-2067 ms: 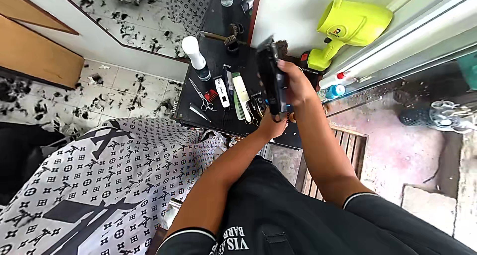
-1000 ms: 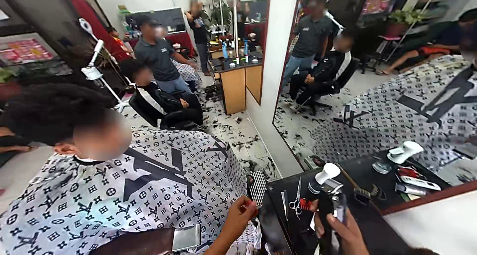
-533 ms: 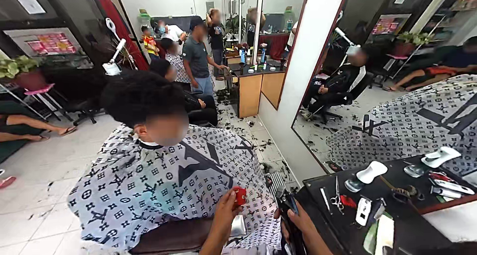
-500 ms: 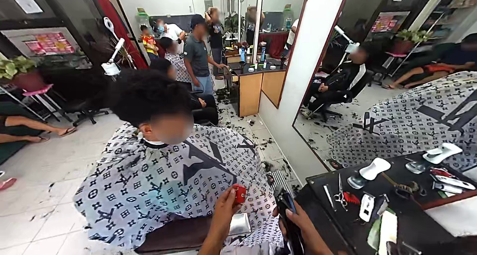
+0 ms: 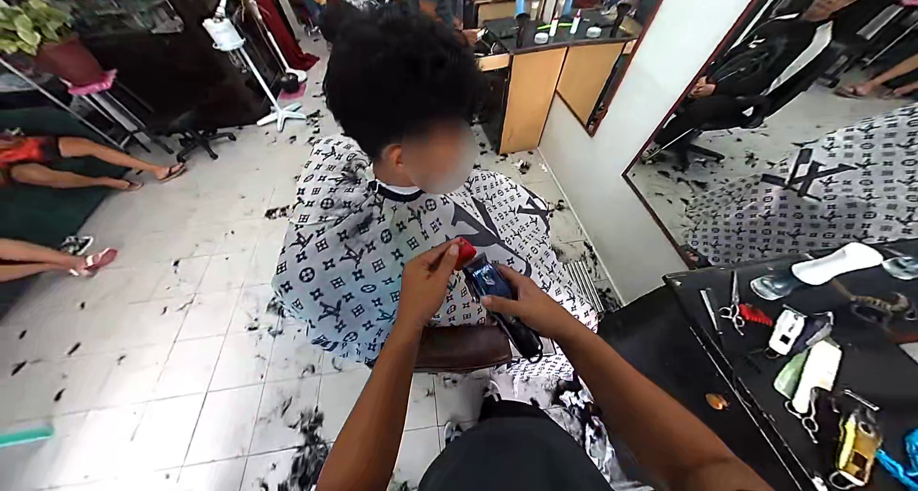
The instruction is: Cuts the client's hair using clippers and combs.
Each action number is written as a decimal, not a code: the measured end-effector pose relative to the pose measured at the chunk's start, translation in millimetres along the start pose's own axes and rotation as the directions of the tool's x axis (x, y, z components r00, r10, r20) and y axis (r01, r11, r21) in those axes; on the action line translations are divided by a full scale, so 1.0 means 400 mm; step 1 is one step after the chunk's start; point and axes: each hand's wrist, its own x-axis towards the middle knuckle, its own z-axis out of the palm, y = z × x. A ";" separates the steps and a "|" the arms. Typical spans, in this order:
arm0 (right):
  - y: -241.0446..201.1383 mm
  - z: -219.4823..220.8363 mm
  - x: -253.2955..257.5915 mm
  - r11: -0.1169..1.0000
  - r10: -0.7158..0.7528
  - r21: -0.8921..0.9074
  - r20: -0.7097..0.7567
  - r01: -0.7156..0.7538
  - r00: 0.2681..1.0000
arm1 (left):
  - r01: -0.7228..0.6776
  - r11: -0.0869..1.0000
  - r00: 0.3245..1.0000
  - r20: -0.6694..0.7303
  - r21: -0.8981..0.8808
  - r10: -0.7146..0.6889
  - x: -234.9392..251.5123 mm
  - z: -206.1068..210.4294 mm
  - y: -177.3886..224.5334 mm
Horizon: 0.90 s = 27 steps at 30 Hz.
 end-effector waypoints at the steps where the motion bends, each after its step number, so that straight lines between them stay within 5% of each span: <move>1: -0.015 0.001 0.023 0.999 -0.004 -0.049 0.014 0.004 1.000 | -0.014 1.000 1.000 0.001 0.015 0.014 0.002 -0.008 0.005; 13: -0.050 -0.053 0.199 0.993 -0.046 -0.094 0.234 0.070 0.971 | -0.055 0.994 0.998 -0.021 0.095 0.057 0.054 -0.059 0.027; 19: -0.055 -0.034 0.230 0.994 0.002 0.103 0.229 -0.026 0.974 | -0.037 0.998 0.985 0.164 -0.057 0.046 0.092 -0.119 -0.001; 22: -0.052 -0.003 0.245 0.968 0.003 0.247 0.171 -0.046 0.985 | -0.116 0.993 0.955 0.271 -0.019 0.117 0.121 -0.159 -0.021; 27: -0.072 0.057 0.269 0.910 -0.079 0.414 0.130 0.019 0.988 | -0.423 0.866 0.898 0.250 0.266 0.362 0.186 -0.221 -0.041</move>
